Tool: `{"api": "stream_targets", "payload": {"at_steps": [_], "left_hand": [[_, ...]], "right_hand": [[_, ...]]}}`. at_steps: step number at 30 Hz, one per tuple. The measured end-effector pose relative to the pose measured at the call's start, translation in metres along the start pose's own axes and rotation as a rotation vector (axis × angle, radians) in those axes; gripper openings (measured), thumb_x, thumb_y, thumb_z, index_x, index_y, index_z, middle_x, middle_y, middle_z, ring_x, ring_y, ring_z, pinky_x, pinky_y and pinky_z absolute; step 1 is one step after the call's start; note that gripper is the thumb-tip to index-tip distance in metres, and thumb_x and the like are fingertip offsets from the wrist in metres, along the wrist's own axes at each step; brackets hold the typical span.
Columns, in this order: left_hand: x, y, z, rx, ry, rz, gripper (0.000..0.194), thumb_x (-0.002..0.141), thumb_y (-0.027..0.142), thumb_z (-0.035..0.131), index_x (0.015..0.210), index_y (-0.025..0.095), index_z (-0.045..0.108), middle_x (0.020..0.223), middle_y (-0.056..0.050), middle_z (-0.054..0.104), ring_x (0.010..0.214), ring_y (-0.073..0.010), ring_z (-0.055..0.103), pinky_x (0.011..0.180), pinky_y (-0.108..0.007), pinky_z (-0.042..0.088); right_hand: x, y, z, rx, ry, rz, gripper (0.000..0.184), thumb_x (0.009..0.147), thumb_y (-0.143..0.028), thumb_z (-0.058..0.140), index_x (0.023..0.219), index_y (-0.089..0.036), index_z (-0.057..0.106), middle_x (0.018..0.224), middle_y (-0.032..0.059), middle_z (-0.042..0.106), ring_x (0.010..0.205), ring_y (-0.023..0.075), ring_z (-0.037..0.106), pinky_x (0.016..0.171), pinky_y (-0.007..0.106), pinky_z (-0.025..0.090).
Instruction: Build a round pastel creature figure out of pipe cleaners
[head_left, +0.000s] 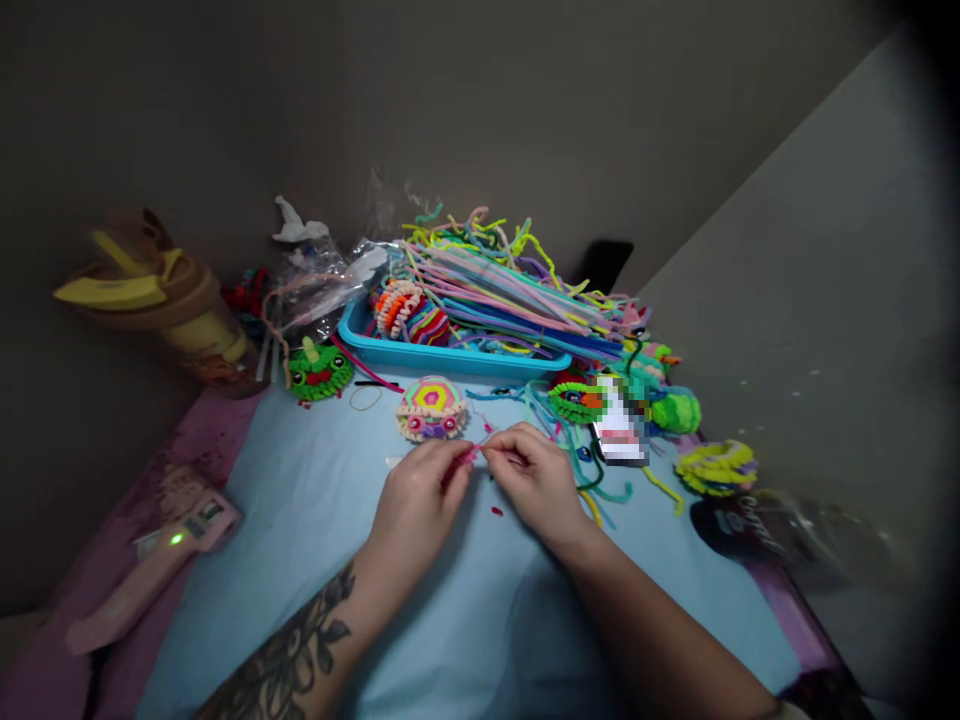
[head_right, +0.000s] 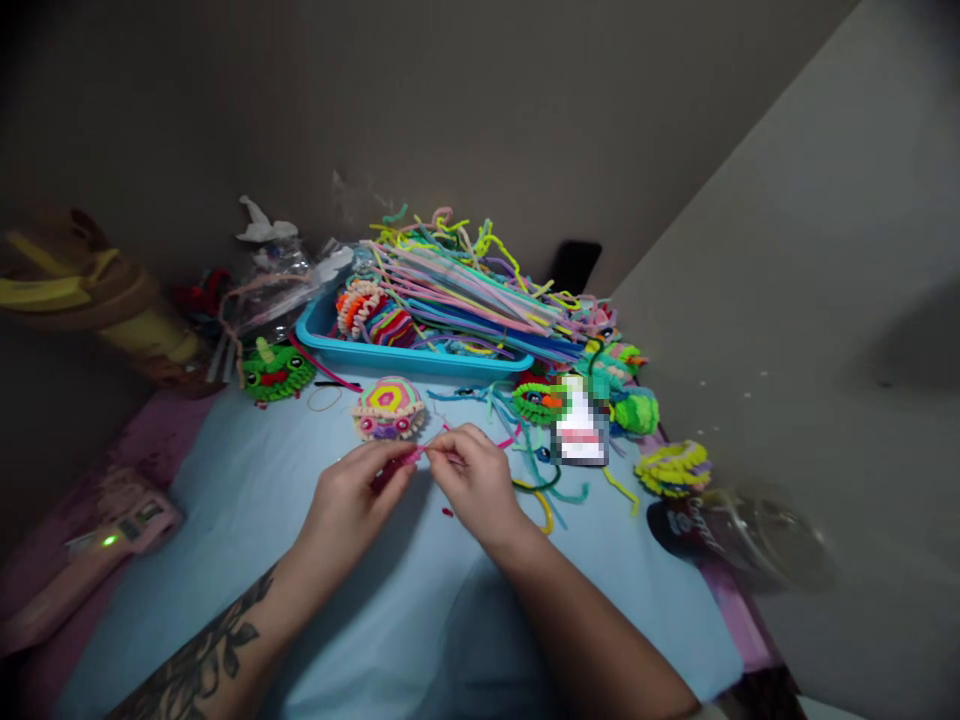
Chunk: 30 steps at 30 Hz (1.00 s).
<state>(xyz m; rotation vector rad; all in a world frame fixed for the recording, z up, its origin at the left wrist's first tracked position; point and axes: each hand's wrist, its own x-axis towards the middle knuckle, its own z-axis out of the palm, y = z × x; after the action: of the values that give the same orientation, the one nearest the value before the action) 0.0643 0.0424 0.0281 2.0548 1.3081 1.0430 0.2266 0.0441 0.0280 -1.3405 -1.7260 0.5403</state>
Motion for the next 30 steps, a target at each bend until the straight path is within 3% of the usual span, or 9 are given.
{"api": "stream_targets", "payload": {"at_steps": [13, 16, 21, 30], "left_hand": [[-0.001, -0.002, 0.001, -0.013, 0.039, -0.033, 0.017, 0.084, 0.017, 0.057, 0.100, 0.018, 0.063, 0.094, -0.005, 0.070, 0.085, -0.0171, 0.065, 0.076, -0.029, 0.052], [-0.001, -0.002, 0.000, -0.041, 0.016, -0.096, 0.014, 0.084, 0.019, 0.057, 0.096, 0.019, 0.063, 0.091, -0.004, 0.070, 0.083, -0.0167, 0.065, 0.073, -0.027, 0.051], [0.000, 0.001, -0.004, -0.137, -0.028, -0.203, 0.011, 0.084, 0.024, 0.057, 0.093, 0.020, 0.063, 0.087, -0.001, 0.070, 0.075, -0.0143, 0.065, 0.067, -0.023, 0.048], [0.008, 0.006, -0.005, -0.573, -0.063, -0.530, 0.027, 0.076, 0.032, 0.065, 0.096, 0.014, 0.066, 0.071, -0.003, 0.068, 0.065, -0.0133, 0.060, 0.059, -0.022, 0.046]], "right_hand": [[0.000, -0.003, 0.001, 0.001, 0.005, 0.021, 0.011, 0.079, -0.012, 0.057, 0.072, -0.019, 0.062, 0.069, 0.0003, 0.058, 0.064, 0.0127, 0.056, 0.058, 0.023, 0.044], [-0.001, -0.003, 0.002, -0.009, 0.008, -0.022, 0.011, 0.080, -0.012, 0.056, 0.073, -0.019, 0.061, 0.070, -0.0003, 0.057, 0.062, 0.0118, 0.055, 0.056, 0.022, 0.044], [-0.006, -0.003, 0.005, -0.121, 0.045, -0.215, 0.008, 0.084, -0.013, 0.055, 0.080, -0.018, 0.060, 0.073, 0.0014, 0.058, 0.070, 0.0131, 0.058, 0.064, 0.024, 0.048], [-0.011, 0.001, 0.009, -0.345, 0.145, -0.400, 0.009, 0.087, -0.013, 0.055, 0.091, -0.018, 0.061, 0.075, 0.0051, 0.062, 0.072, 0.0161, 0.061, 0.066, 0.027, 0.051]]}}
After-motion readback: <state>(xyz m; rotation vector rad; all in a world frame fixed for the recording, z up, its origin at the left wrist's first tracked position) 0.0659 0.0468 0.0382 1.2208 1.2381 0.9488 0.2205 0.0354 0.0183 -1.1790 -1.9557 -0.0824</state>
